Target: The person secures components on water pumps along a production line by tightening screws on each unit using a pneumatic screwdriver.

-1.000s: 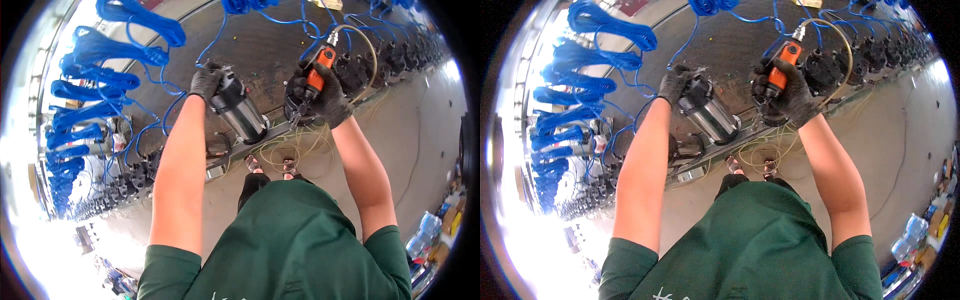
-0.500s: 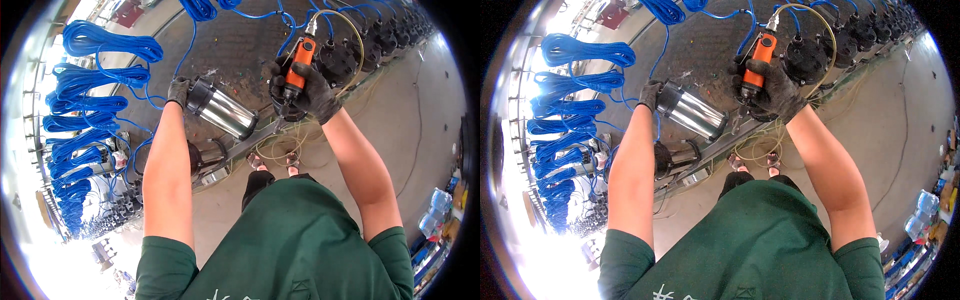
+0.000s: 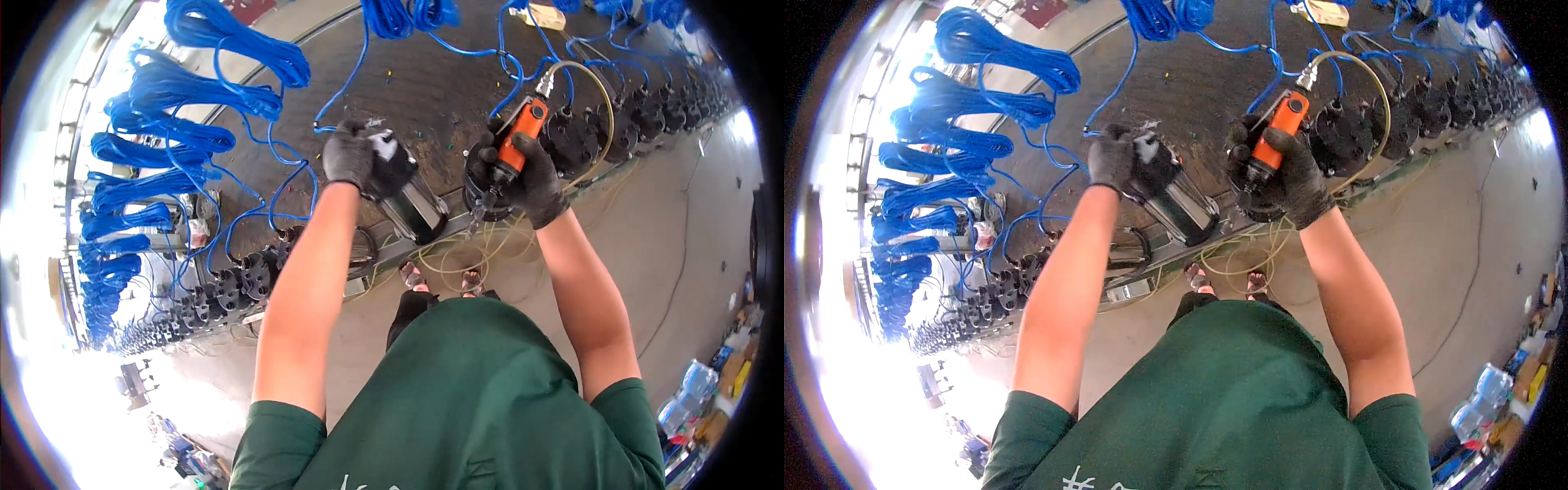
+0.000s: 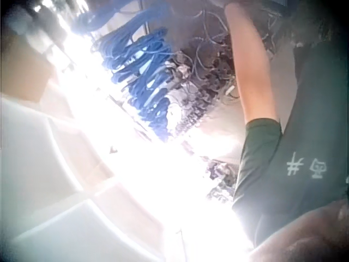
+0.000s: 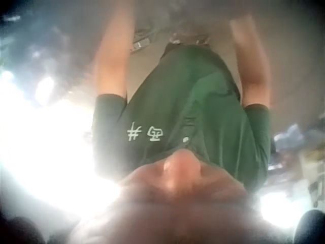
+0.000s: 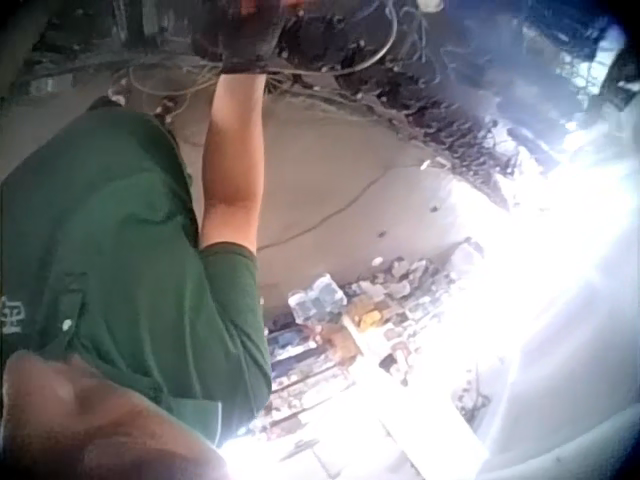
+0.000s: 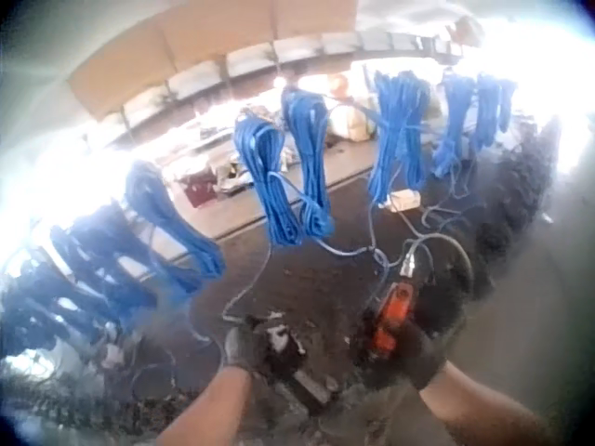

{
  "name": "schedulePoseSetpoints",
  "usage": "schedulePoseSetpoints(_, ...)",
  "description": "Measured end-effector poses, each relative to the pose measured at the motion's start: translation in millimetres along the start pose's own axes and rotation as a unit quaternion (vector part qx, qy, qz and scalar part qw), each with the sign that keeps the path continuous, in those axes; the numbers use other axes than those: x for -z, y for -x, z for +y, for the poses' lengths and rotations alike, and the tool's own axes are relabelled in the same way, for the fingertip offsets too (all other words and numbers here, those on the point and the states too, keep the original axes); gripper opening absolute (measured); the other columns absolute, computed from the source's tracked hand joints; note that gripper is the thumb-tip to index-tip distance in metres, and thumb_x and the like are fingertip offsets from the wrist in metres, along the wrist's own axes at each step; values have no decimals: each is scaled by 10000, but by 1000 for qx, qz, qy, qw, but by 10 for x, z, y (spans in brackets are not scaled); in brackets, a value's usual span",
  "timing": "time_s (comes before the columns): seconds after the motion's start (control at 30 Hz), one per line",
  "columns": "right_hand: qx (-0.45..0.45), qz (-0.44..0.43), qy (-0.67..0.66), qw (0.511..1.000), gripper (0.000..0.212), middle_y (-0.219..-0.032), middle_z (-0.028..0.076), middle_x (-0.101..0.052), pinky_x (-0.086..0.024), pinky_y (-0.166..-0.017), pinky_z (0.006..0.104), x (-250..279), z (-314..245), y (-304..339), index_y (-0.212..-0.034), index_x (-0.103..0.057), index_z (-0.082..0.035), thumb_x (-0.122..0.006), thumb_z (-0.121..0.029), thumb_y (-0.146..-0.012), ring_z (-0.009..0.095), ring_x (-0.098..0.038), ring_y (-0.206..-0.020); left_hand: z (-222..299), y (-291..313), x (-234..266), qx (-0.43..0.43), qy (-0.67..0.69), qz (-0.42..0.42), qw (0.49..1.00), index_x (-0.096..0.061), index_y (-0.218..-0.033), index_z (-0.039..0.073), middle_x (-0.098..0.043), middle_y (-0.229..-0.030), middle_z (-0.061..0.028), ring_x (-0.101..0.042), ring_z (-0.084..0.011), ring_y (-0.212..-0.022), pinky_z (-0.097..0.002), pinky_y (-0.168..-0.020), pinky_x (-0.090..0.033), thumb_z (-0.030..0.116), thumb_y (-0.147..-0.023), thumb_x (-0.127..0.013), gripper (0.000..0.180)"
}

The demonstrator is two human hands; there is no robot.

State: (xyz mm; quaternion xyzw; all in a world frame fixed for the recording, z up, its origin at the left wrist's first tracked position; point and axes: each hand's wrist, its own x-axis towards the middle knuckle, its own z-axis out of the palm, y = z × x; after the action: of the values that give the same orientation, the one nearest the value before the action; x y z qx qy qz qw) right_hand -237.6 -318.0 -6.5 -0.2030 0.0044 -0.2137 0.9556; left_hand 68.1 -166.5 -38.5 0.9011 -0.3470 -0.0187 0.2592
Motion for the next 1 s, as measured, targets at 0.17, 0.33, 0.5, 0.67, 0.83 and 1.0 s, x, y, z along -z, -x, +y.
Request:
schedulePoseSetpoints(0.17, 11, 45, 33, 998, 394, -996, 138, -680, -609, -765, 443, -7, -27, 59, -1204, -604, -44, -711, -253, -888, 318, -695, -888, 852, 1005, 105, -90, -7, 5, 996, -668, -1121, 155, -702, -912, -199, -682, -409, -879, -512, -776, -540, 227, -921, -615, 219)
schedulePoseSetpoints(0.33, 39, 97, 85, 991, 331, -903, 129, -676, -599, -748, 447, -146, -13, 80, -1114, -610, -43, -716, -182, -833, 309, -685, -841, 792, 1285, 252, -112, 19, -1, 994, -659, -1137, 179, -681, -971, -211, -663, -413, -902, -520, -777, -526, 251, -933, -620, 220)
schedulePoseSetpoints(0.5, 61, 26, 191, 979, 390, -908, 111, -691, -593, -749, 410, -160, 166, 121, -1111, -618, -51, -754, -104, -749, 286, -699, -839, 375, 1259, 153, -37, 155, 81, 984, -662, -1129, 173, -684, -997, -197, -655, -435, -940, -521, -787, -520, 213, -948, -599, 196)
schedulePoseSetpoints(0.67, 37, 36, 272, 961, 494, -990, 108, -721, -587, -784, 357, -803, 571, 286, -1160, -628, -56, -834, -83, -712, 239, -706, -870, 558, 1398, 300, -37, 147, 46, 987, -645, -1180, 112, -671, -1031, -193, -652, -406, -976, -453, -873, -522, 35, -937, -559, 269)
schedulePoseSetpoints(0.83, -1, -41, 315, 948, 542, -1081, 133, -731, -585, -841, 357, -819, 1045, 139, -1237, -628, -44, -848, -19, -743, 223, -708, -961, 240, 1454, 360, -82, 326, 8, 942, -617, -1262, 35, -614, -1224, -144, -611, -297, -1167, -368, -1027, -481, -106, -871, -543, 422)
schedulePoseSetpoints(1.0, 38, -95, 383, 918, 530, -1113, 105, -721, -579, -861, 345, -653, 1376, 76, -1263, -612, -53, -824, -18, -779, 196, -691, -993, -140, 2056, 181, -62, 375, 101, 919, -585, -1283, 16, -594, -1266, -164, -586, -318, -1194, -392, -1029, -473, -86, -806, -587, 487)
